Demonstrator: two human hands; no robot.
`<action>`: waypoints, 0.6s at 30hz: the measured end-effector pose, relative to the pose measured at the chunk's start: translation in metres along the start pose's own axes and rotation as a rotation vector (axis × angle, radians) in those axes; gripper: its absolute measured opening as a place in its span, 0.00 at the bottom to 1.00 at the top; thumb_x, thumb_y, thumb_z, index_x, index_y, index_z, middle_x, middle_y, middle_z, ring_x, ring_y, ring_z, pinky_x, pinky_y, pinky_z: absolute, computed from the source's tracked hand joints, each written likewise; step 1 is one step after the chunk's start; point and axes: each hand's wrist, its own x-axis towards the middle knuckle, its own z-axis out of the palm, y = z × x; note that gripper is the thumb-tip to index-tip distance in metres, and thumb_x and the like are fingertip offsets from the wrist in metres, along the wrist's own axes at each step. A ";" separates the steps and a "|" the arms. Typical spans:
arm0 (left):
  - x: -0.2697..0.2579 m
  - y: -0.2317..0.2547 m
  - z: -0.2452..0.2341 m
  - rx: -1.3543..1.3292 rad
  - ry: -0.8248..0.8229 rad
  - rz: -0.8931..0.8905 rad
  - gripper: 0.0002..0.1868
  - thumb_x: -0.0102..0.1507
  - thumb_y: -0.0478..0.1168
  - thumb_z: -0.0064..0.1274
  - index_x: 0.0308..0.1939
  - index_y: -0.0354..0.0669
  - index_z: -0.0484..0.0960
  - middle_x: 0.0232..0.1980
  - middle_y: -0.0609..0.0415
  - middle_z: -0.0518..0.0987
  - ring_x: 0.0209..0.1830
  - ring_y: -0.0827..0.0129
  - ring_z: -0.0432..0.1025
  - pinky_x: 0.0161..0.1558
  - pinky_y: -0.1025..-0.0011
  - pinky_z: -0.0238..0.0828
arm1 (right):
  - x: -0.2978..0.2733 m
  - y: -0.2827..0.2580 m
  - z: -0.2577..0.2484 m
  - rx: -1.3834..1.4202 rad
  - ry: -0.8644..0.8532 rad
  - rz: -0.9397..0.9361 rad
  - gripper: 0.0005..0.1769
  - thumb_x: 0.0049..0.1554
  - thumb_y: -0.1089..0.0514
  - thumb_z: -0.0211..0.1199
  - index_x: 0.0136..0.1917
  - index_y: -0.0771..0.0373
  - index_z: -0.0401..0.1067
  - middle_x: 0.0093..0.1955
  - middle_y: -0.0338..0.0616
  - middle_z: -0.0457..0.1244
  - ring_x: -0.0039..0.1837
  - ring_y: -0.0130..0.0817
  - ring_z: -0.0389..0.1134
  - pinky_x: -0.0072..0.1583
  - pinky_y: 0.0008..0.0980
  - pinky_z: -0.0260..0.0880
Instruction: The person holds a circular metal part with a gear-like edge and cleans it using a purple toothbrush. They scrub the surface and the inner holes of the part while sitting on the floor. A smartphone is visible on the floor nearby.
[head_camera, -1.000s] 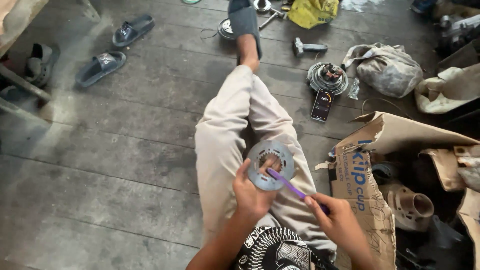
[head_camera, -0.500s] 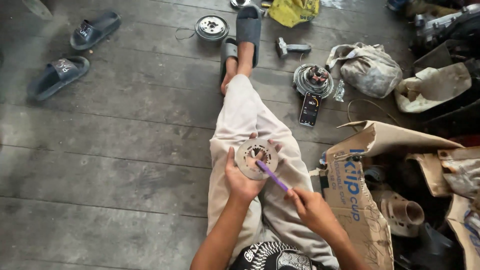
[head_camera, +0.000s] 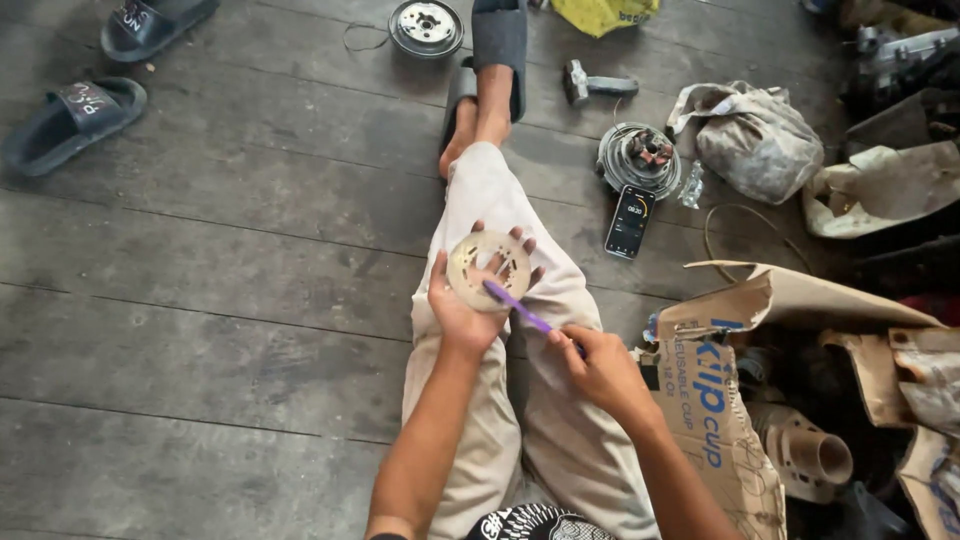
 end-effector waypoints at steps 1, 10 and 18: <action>-0.001 0.001 -0.006 -0.018 -0.016 0.031 0.34 0.63 0.64 0.46 0.70 0.59 0.74 0.76 0.31 0.64 0.76 0.29 0.57 0.70 0.25 0.49 | 0.005 0.008 0.004 -0.007 0.015 0.015 0.16 0.63 0.45 0.55 0.44 0.51 0.79 0.36 0.57 0.70 0.46 0.62 0.72 0.48 0.53 0.71; -0.016 0.007 -0.018 -0.039 -0.111 0.020 0.38 0.62 0.65 0.47 0.73 0.56 0.70 0.78 0.28 0.59 0.77 0.27 0.53 0.69 0.25 0.50 | 0.009 0.013 0.017 0.124 0.015 0.041 0.14 0.60 0.43 0.59 0.43 0.46 0.83 0.36 0.55 0.71 0.46 0.57 0.74 0.47 0.49 0.73; -0.018 0.007 -0.018 -0.031 -0.099 0.015 0.40 0.61 0.66 0.48 0.74 0.56 0.70 0.78 0.28 0.58 0.77 0.26 0.52 0.69 0.25 0.50 | 0.005 0.014 0.017 0.103 0.039 0.016 0.14 0.61 0.43 0.60 0.43 0.46 0.83 0.35 0.55 0.71 0.46 0.59 0.74 0.47 0.51 0.73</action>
